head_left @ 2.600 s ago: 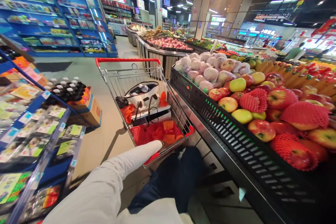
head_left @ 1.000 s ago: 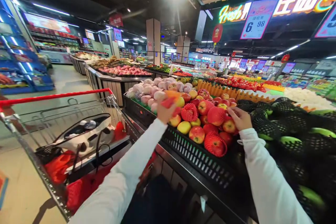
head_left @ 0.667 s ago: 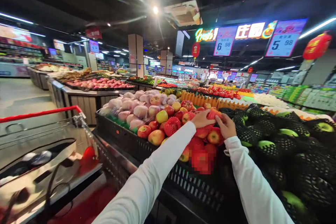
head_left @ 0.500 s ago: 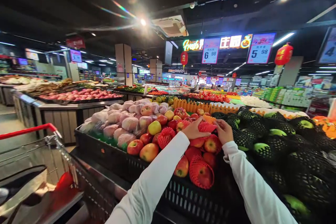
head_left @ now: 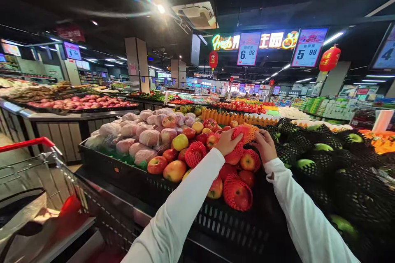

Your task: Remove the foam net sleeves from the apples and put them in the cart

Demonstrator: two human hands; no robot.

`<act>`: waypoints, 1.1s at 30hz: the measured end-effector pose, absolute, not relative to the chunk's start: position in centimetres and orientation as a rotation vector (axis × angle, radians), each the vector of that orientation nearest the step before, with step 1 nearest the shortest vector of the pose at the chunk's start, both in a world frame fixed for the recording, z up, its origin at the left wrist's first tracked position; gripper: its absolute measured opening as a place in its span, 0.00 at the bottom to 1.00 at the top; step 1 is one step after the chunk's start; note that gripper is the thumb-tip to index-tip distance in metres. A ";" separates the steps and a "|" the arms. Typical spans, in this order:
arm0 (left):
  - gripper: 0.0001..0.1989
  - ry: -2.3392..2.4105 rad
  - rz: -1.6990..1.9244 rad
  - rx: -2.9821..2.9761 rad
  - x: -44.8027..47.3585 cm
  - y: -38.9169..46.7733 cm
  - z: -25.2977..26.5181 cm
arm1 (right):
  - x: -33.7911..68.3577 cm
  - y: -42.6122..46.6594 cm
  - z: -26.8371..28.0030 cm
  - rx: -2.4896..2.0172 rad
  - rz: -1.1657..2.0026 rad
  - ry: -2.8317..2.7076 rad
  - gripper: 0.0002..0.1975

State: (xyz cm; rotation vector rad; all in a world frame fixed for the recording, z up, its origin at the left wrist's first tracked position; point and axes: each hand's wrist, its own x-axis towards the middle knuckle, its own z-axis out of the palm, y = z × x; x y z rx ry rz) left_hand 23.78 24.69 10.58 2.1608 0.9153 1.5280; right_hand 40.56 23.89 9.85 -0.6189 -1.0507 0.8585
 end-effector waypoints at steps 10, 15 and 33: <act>0.15 1.031 1.506 2.060 23.9 25.1 10.3 | 40.2 23.9 9.8 -0.380 1.085 -0.857 0.10; 0.21 0.924 1.306 2.261 23.7 24.7 10.3 | 40.7 23.4 10.4 -0.297 1.072 -0.931 0.17; 0.12 0.611 1.618 2.085 24.0 24.8 10.4 | 39.7 23.0 9.8 -0.330 1.126 -1.140 0.12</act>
